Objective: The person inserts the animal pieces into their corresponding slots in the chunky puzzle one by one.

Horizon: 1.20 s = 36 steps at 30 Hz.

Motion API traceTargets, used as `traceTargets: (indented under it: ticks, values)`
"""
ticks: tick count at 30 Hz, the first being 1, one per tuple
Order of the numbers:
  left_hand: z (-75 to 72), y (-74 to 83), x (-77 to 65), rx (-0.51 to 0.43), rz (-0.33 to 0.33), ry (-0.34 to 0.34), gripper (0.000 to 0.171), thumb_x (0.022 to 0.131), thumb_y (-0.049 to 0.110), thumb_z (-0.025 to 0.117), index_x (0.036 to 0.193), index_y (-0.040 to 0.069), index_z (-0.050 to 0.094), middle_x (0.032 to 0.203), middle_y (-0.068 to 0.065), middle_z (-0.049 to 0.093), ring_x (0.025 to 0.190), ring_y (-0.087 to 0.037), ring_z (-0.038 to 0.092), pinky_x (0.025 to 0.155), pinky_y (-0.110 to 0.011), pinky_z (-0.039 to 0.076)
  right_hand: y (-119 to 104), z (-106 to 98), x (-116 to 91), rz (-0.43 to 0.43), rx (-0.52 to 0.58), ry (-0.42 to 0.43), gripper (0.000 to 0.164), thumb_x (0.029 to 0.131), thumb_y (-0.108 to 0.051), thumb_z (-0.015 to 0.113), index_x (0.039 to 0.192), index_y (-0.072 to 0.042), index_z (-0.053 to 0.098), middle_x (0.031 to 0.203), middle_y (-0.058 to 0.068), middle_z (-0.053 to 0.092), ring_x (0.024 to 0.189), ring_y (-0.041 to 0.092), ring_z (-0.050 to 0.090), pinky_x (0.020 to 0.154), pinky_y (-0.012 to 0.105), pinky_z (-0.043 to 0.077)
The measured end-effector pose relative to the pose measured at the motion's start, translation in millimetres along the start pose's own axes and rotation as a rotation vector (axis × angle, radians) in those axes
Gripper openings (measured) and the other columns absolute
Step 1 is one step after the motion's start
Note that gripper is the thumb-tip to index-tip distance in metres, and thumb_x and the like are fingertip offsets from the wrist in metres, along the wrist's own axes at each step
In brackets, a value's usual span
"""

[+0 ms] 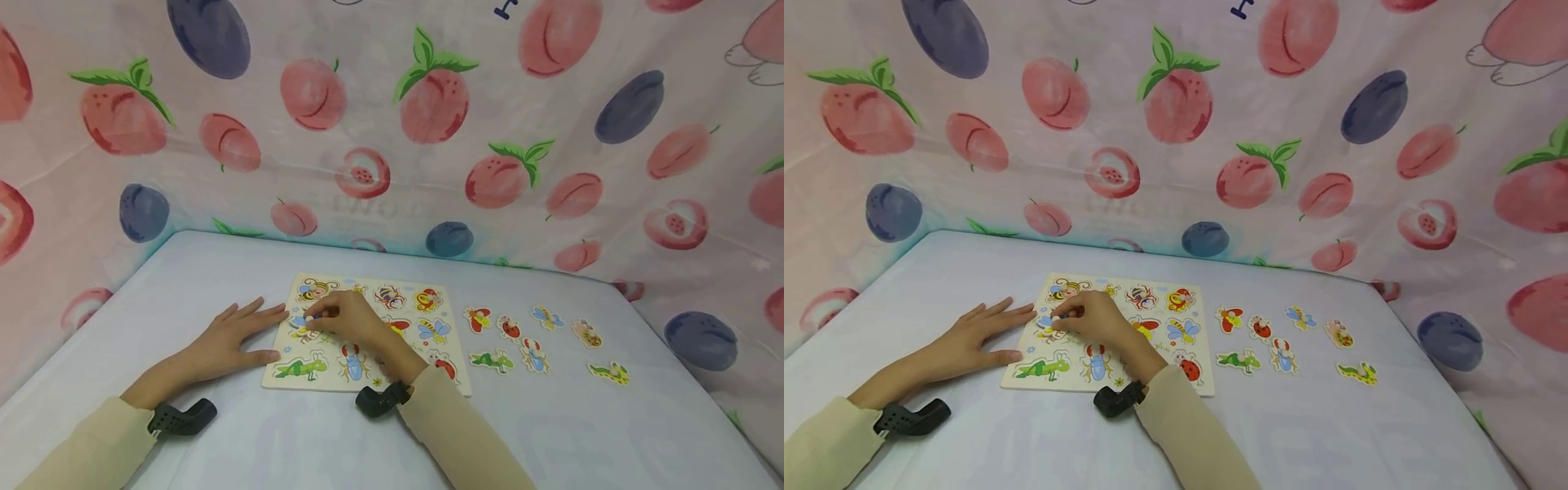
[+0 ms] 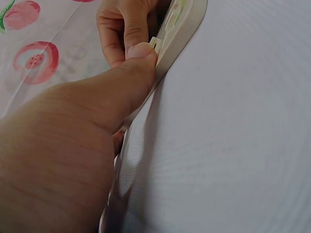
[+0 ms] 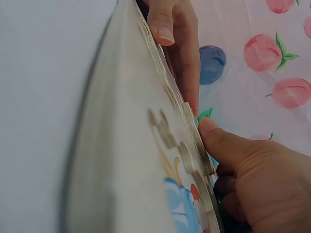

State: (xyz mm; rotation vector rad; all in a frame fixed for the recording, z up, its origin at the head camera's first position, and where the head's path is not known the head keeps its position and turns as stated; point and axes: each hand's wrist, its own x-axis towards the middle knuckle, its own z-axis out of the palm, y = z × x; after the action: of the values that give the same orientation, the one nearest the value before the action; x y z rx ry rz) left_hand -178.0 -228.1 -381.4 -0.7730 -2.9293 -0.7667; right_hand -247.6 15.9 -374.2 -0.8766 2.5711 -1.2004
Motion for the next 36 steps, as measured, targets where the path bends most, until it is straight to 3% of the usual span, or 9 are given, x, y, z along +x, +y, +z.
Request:
traceTargets:
  ticks: [20, 36]
  values:
    - [0.0, -1.0, 0.5, -0.017, 0.021, 0.007, 0.073, 0.085, 0.054, 0.064, 0.144, 0.015, 0.046, 0.149, -0.006, 0.04, 0.141, -0.041, 0.017, 0.108, -0.064, 0.007, 4.3, 5.1, 2.0, -0.119, -0.049, 0.041, 0.011, 0.084, -0.033, 0.073, 0.09, -0.024, 0.075, 0.08, -0.009, 0.057, 0.067, 0.009, 0.049, 0.056, 0.02, 0.04]
    - [-0.5, 1.8, 0.4, -0.015, 0.012, 0.008, 0.074, 0.084, 0.054, 0.065, 0.143, 0.014, 0.046, 0.149, -0.007, 0.04, 0.141, -0.041, 0.018, 0.108, -0.064, 0.007, -4.9, 9.6, 2.8, -0.063, -0.093, 0.052, 0.013, 0.082, -0.034, 0.075, 0.089, -0.023, 0.077, 0.076, -0.011, 0.057, 0.066, 0.006, 0.048, 0.055, 0.018, 0.039]
